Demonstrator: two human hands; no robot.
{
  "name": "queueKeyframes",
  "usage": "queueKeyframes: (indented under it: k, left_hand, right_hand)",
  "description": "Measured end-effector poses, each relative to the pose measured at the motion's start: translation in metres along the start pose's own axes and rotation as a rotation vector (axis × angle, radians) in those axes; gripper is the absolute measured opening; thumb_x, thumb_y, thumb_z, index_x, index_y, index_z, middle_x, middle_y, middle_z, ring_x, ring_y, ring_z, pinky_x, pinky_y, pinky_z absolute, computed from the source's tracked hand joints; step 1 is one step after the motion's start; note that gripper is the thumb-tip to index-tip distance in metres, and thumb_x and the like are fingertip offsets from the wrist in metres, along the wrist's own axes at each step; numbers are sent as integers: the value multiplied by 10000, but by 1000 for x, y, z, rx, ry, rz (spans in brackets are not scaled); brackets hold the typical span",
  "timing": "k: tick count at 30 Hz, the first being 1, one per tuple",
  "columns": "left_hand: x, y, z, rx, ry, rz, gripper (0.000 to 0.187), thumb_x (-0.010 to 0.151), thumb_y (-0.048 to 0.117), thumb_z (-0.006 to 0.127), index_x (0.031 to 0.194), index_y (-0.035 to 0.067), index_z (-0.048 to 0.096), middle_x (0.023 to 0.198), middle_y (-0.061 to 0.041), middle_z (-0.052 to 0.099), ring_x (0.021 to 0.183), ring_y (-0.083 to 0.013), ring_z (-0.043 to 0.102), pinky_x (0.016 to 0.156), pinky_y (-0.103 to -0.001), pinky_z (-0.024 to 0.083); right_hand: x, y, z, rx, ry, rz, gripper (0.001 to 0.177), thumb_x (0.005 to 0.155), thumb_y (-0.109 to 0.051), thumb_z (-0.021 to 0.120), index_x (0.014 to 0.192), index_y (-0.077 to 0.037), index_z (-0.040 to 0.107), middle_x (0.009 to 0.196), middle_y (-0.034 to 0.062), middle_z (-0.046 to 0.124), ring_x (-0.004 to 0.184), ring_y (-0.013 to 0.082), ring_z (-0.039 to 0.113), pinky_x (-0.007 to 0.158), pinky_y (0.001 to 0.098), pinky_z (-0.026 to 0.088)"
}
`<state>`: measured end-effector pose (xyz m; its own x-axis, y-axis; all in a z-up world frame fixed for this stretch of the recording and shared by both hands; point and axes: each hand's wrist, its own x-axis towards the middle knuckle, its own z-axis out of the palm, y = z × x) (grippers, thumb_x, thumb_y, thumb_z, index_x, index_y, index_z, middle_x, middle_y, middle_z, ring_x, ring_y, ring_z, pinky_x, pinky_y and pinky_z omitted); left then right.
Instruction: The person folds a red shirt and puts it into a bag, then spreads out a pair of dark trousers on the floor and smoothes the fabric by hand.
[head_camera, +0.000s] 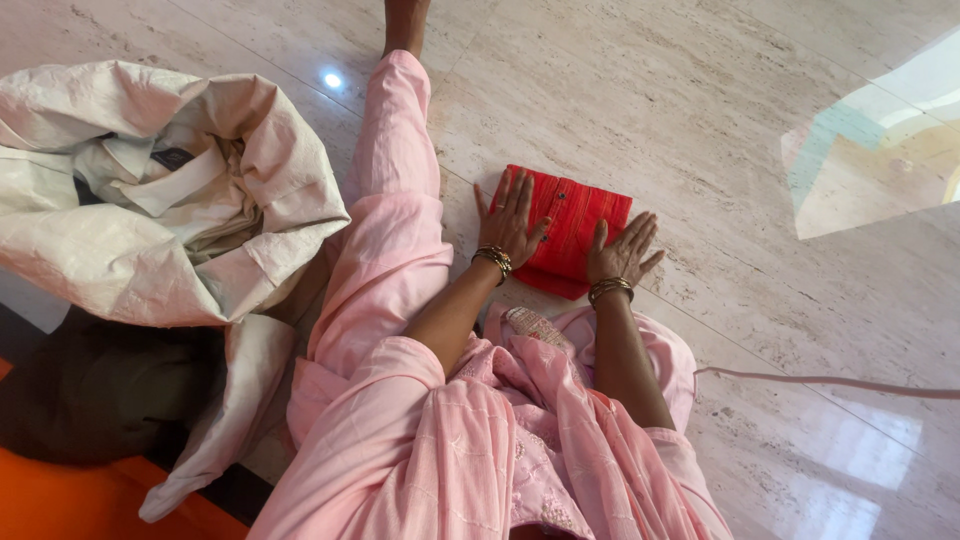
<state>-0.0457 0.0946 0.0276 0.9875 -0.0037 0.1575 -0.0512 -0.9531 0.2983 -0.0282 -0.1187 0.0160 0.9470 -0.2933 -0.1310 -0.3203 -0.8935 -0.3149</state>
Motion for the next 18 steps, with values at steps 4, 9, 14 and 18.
queueKeyframes:
  k: [4, 9, 14, 18]
  left_hand:
    - [20, 16, 34, -136, 58, 216, 858, 1040, 635, 299, 1638, 31, 190, 1727, -130, 150, 1594, -303, 101, 1273, -567, 53]
    - [17, 0, 65, -109, -151, 130, 824, 1034, 617, 356, 1618, 63, 183, 1716, -91, 168, 1607, -284, 154, 1290, -529, 98]
    - [34, -28, 55, -121, -131, -21, 807, 1029, 583, 410, 1634, 99, 185, 1721, -77, 180, 1591, -272, 176, 1269, -578, 70]
    - [39, -36, 42, -29, -147, -64, 774, 1043, 579, 415, 1639, 138, 188, 1718, -44, 186, 1588, -269, 170, 1280, -594, 45]
  right_hand:
    - [4, -19, 22, 21, 67, -312, 834, 1053, -581, 267, 1649, -51, 21, 1741, 130, 25, 1613, 262, 15, 1265, 549, -47]
    - [7, -21, 47, 20, -45, -353, 795, 1054, -522, 331, 1650, -53, 92, 1735, 149, 83, 1603, 280, 37, 1267, 553, -15]
    - [18, -23, 46, 41, -36, -281, 779, 1081, -542, 310, 1657, -54, 119, 1746, 135, 114, 1618, 264, 74, 1288, 531, 10]
    - [24, -27, 35, 80, -39, -138, 768, 1069, -568, 256, 1657, -90, 135, 1743, 81, 147, 1614, 241, 86, 1290, 508, 20]
